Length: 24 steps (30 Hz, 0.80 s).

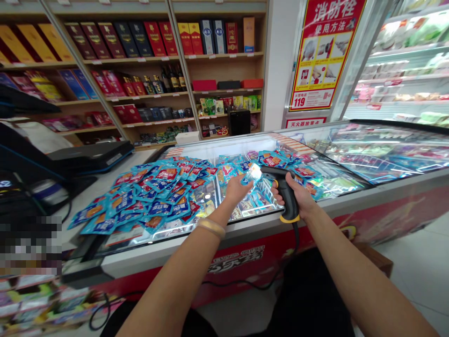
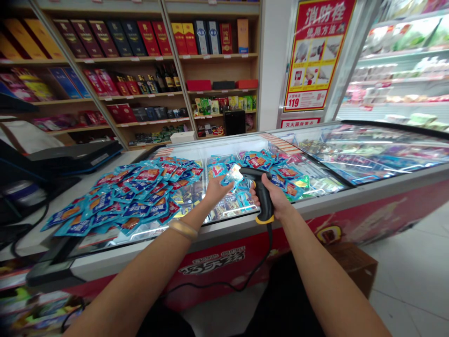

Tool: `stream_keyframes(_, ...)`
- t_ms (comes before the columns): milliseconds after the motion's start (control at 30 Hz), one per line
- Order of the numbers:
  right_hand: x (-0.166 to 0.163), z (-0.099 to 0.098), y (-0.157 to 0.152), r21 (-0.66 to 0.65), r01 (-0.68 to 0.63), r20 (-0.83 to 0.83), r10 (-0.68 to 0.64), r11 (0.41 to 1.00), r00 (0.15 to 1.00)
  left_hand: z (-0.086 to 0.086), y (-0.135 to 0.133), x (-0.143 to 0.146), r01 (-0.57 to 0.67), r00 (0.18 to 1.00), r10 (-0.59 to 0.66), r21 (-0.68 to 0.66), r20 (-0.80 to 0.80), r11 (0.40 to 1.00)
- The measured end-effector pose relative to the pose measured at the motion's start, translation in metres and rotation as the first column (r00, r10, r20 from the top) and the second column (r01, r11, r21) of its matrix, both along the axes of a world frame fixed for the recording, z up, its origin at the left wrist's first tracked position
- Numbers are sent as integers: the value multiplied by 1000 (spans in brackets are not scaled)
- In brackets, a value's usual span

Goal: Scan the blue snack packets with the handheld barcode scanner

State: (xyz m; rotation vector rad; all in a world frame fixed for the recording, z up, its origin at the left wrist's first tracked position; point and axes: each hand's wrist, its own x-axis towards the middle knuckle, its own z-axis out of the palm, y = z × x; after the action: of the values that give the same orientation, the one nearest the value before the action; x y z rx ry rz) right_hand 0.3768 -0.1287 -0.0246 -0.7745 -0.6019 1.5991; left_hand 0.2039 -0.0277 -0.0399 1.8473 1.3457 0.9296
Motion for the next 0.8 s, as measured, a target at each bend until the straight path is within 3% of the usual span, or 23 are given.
stream_keyframes(133, 2, 0, 0, 33, -11, 15, 11, 999, 1000, 4, -5, 1, 19, 999, -17, -52, 38, 998)
stream_keyframes(233, -5, 1, -1, 36, 21, 8, -21, 999, 1000, 14, -6, -12, -20, 997, 18, 30, 76, 999)
stream_keyframes(333, -27, 2, 3, 27, 36, -57, -34, 999, 998, 30, 1, -48, -97, 993, 76, 258, 89, 961)
stream_keyframes(467, -76, 7, 16, 15, -50, -130, 51, 999, 990, 57, 13, -127, -232, 970, 241, 465, 42, 854)
stream_keyframes(600, -130, 13, 34, 12, -173, -166, 173, 985, 971, 73, 19, -205, -290, 885, 440, 559, -153, 777)
stream_keyframes(700, -161, 15, 45, 29, -235, -163, 236, 972, 958, 70, 19, -240, -324, 750, 522, 463, -405, 825)
stream_keyframes(800, -181, 12, 52, 41, -252, -146, 255, 967, 956, 61, 14, -252, -341, 637, 469, 322, -612, 883)
